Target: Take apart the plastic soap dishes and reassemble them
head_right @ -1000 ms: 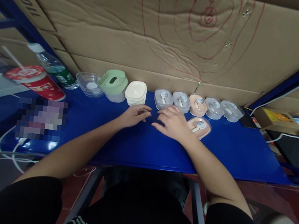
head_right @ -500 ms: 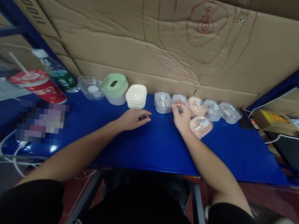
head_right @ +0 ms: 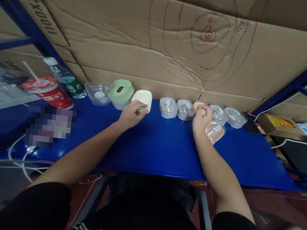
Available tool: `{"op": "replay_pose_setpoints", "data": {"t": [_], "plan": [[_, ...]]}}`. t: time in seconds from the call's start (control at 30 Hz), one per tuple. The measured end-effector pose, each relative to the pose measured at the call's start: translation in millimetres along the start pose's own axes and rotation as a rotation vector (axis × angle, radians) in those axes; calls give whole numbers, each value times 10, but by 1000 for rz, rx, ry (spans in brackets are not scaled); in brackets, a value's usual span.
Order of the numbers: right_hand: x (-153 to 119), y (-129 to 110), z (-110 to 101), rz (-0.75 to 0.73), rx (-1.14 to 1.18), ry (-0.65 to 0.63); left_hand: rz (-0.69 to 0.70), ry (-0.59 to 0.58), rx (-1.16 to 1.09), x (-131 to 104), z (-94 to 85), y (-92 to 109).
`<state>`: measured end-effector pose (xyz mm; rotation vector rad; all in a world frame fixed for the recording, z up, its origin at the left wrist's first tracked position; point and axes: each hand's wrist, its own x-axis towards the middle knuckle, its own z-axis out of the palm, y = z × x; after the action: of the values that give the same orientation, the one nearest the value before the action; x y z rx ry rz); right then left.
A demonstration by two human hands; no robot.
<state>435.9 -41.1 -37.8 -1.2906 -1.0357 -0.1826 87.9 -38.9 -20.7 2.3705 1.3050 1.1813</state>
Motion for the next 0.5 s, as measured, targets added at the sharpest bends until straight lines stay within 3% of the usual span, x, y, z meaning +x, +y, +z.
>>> {"op": "replay_pose_setpoints", "data": {"t": [0.1, 0.23, 0.5], "plan": [[172, 98, -99, 29, -47, 120, -37, 37, 29, 18, -27, -55], [391, 248, -259, 50, -88, 225, -99, -38, 122, 28, -10, -134], [772, 580, -557, 79, -168, 313, -151, -99, 229, 66, 48, -262]]}}
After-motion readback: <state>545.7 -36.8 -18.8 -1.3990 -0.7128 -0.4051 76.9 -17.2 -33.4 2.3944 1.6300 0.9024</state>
